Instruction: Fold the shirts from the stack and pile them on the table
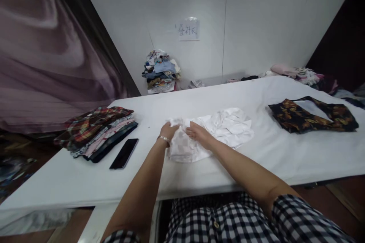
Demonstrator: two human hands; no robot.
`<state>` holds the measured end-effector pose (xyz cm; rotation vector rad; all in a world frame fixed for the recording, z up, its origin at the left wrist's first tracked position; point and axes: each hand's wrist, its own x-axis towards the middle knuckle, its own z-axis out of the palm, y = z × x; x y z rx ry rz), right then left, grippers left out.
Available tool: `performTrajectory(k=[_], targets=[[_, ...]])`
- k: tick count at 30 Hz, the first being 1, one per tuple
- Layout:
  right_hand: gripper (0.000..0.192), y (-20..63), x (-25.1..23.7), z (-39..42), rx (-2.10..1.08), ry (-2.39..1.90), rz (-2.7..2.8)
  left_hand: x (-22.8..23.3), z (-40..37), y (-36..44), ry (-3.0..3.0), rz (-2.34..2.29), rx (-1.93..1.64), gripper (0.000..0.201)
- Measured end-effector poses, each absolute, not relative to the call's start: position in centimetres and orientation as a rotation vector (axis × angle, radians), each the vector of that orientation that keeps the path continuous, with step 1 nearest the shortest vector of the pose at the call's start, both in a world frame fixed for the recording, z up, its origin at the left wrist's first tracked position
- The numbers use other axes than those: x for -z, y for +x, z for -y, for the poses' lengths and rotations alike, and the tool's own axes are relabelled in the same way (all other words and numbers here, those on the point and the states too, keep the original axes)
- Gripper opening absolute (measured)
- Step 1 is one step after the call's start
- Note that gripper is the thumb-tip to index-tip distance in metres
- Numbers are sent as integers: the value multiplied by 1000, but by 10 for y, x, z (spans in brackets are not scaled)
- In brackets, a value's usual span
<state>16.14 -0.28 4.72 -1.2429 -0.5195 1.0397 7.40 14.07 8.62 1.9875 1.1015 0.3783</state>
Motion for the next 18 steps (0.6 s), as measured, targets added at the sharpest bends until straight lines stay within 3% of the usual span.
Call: performTrajectory(k=[6,12,15,18], targets=[[62,206,-50,30,-1252,-844,367,-104,-88,131,1637,-675,-139,48],[36,234,-38,58,-1204,-1180,299,-54,-100,123,1905,-936,-376,30],[38,238,-37,59,-1070,-1444,332,-28,-111,110,1946,-1037,-395,30],[50,237,-38,59,-1021,-1451,373,-15,-111,105,1962,-1066,-416,34]])
